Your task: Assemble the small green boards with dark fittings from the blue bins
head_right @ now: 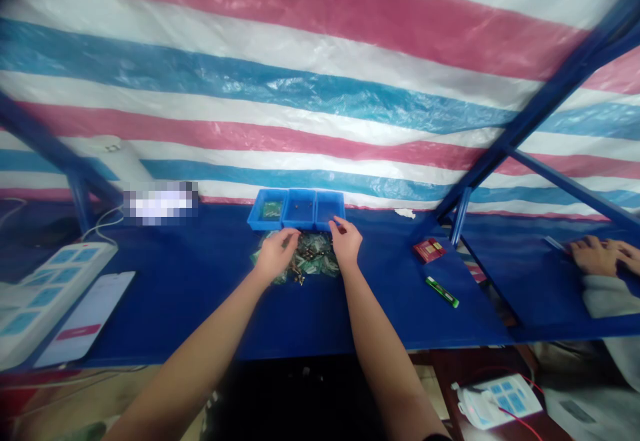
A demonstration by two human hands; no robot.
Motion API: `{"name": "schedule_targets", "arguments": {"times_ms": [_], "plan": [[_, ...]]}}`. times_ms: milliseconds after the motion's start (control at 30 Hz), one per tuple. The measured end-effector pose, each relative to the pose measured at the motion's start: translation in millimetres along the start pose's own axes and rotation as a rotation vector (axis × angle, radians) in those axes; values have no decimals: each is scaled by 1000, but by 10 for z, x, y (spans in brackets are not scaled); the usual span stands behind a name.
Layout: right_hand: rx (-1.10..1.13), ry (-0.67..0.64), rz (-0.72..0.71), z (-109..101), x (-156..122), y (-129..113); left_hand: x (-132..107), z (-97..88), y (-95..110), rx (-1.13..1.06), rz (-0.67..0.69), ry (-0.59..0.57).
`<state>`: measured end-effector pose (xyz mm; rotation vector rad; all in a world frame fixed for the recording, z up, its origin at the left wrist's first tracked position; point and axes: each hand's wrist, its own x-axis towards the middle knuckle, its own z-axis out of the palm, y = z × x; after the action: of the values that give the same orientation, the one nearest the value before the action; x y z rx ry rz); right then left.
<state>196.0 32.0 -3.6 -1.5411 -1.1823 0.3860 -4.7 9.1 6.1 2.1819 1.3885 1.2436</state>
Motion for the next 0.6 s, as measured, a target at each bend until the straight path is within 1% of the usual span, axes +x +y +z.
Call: {"name": "schedule_targets", "arguments": {"times_ms": [100, 167, 267, 367, 533, 600], "plan": [[-53, 66, 26, -2, 6, 24, 1, -2, 1, 6, 2, 3], [-62, 108, 84, -6, 18, 53, 2, -2, 3, 7, 2, 3], [-73, 63, 151, -14, 42, 97, 1, 2, 2, 7, -4, 0], [-54, 12, 140, -14, 61, 129, 0, 2, -1, -4, -3, 2], [-17, -12, 161, -1, 77, 183, 7, -22, -5, -6, -11, 0], [-14, -29, 149, 5, 82, 203, 11, -30, -3, -2, -13, 0]]}}
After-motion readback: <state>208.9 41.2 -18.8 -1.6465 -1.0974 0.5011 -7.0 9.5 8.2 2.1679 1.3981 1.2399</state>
